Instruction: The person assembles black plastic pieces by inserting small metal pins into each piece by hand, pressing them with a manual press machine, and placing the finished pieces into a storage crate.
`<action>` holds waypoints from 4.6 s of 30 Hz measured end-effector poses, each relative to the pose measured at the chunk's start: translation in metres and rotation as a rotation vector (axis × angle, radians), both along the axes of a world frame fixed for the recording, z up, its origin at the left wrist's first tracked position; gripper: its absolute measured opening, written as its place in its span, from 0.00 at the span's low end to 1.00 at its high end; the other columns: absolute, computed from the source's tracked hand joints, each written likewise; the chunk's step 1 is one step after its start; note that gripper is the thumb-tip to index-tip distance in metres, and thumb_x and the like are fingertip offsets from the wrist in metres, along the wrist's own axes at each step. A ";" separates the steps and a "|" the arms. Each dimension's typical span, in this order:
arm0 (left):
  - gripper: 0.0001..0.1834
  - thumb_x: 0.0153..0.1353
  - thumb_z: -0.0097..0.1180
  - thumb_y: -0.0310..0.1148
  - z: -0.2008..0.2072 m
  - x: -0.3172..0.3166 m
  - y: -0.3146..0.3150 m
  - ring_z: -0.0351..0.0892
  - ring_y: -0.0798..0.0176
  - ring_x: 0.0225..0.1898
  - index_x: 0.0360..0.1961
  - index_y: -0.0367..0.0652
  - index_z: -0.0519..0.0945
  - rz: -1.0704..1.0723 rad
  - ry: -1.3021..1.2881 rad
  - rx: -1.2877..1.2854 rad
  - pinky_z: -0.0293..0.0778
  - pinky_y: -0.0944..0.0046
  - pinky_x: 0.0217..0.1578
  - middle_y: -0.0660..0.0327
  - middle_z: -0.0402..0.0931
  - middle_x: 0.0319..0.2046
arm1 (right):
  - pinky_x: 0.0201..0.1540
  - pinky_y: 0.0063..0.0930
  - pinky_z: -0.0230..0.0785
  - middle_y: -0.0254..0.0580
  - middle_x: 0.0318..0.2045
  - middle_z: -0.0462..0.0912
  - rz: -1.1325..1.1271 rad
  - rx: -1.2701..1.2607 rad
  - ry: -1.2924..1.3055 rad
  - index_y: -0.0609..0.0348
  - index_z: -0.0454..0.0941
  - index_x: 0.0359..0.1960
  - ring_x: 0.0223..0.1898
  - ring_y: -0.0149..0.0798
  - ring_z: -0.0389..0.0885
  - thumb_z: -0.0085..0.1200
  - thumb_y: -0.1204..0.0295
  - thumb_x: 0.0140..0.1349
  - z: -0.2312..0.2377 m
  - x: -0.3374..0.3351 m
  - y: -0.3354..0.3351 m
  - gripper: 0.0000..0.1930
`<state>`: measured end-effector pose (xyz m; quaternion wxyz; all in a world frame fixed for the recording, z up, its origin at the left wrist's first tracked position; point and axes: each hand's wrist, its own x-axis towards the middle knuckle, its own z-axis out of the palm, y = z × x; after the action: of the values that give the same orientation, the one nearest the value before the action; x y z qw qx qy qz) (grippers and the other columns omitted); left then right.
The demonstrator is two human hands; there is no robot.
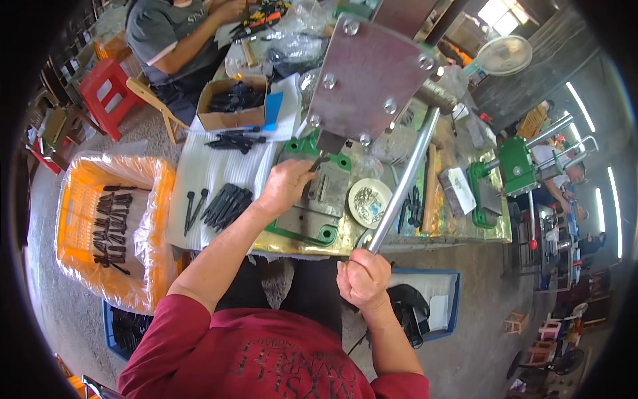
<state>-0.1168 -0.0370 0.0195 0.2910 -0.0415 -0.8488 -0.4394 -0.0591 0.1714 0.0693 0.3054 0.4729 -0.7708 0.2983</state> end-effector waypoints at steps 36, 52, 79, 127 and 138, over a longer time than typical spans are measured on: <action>0.06 0.53 0.50 0.27 0.014 0.003 -0.009 0.72 0.70 0.22 0.29 0.34 0.73 -0.060 -0.264 0.674 0.70 0.72 0.23 0.60 0.73 0.21 | 0.23 0.24 0.64 0.52 0.38 0.68 0.090 -0.123 -0.377 0.60 0.70 0.30 0.22 0.37 0.71 0.48 0.43 0.47 0.105 0.055 0.019 0.28; 0.08 0.55 0.50 0.32 0.028 0.059 -0.007 0.74 0.67 0.26 0.29 0.37 0.73 -0.240 -0.163 1.293 0.73 0.72 0.27 0.57 0.75 0.27 | 0.14 0.18 0.61 0.52 0.41 0.66 0.030 -0.780 -0.482 0.63 0.63 0.41 0.16 0.31 0.68 0.34 0.59 0.61 0.003 0.039 0.025 0.18; 0.09 0.53 0.53 0.30 0.022 0.094 -0.018 0.74 0.69 0.22 0.26 0.34 0.71 0.068 -0.026 1.177 0.74 0.72 0.25 0.57 0.74 0.23 | 0.17 0.13 0.59 0.49 0.37 0.68 0.085 -0.532 -0.919 0.67 0.66 0.35 0.14 0.25 0.68 0.34 0.65 0.62 -0.071 0.056 -0.002 0.15; 0.11 0.48 0.50 0.37 0.005 0.126 -0.088 0.73 0.50 0.34 0.29 0.41 0.75 0.307 -0.667 -0.382 0.67 0.56 0.34 0.53 0.74 0.28 | 0.16 0.14 0.59 0.45 0.37 0.68 0.046 -0.463 -1.019 0.65 0.66 0.34 0.15 0.26 0.67 0.36 0.69 0.61 -0.085 0.059 -0.006 0.11; 0.10 0.50 0.49 0.32 -0.016 0.028 -0.146 0.72 0.51 0.37 0.35 0.45 0.76 0.391 -0.439 -0.444 0.67 0.57 0.38 0.55 0.73 0.32 | 0.16 0.15 0.58 0.42 0.36 0.69 -0.001 -0.397 -1.045 0.64 0.65 0.35 0.15 0.25 0.68 0.34 0.67 0.62 -0.093 0.056 -0.008 0.12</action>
<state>-0.0891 -0.1829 0.0040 0.1642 0.1546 -0.9576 -0.1791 -0.0035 0.1630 -0.0233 -0.0343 0.1952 -0.7489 0.6324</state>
